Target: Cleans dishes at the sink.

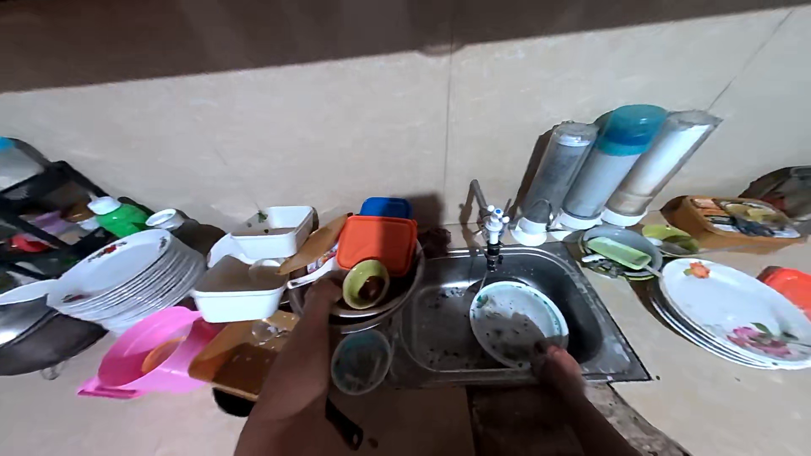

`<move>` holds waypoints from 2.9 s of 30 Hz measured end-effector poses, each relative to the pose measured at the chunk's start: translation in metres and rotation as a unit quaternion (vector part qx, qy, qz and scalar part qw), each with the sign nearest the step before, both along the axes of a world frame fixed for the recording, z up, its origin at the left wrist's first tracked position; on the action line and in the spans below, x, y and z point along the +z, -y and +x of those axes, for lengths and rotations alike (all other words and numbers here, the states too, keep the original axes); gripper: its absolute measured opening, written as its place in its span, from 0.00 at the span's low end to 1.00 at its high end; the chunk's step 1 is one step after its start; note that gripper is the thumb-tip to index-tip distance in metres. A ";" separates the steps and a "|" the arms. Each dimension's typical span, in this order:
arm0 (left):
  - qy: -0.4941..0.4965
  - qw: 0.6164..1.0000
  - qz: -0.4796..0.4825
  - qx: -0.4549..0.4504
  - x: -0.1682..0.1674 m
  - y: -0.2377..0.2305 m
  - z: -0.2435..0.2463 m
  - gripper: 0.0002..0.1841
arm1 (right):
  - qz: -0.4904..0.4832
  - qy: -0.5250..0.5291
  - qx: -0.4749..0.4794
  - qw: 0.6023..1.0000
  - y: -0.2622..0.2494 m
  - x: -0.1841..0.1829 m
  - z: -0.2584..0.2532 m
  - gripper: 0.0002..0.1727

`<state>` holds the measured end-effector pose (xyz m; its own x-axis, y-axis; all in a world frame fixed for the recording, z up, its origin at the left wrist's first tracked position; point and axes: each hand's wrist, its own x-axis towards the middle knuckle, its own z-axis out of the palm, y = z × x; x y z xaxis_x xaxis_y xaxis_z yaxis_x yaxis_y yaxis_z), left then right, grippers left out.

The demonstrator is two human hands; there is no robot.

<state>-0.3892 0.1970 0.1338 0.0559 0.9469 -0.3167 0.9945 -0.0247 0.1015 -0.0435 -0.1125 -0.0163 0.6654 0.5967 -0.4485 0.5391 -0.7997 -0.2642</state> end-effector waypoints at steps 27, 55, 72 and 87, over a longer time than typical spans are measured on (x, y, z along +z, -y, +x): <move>0.151 0.924 0.308 0.170 0.117 0.119 0.031 0.20 | 0.037 -0.114 0.246 0.962 0.005 -0.013 0.027 0.34; 0.355 0.925 0.107 -0.080 -0.050 0.198 0.212 0.26 | 0.423 -0.616 -0.282 0.602 0.020 -0.010 0.050 0.21; 0.498 0.862 0.086 -0.038 0.046 0.122 0.337 0.16 | 0.411 -0.636 -0.235 0.609 0.028 -0.013 0.057 0.25; 0.211 0.918 0.266 -0.204 -0.077 0.189 0.143 0.19 | 0.415 -0.610 -0.205 0.643 0.025 -0.019 0.057 0.26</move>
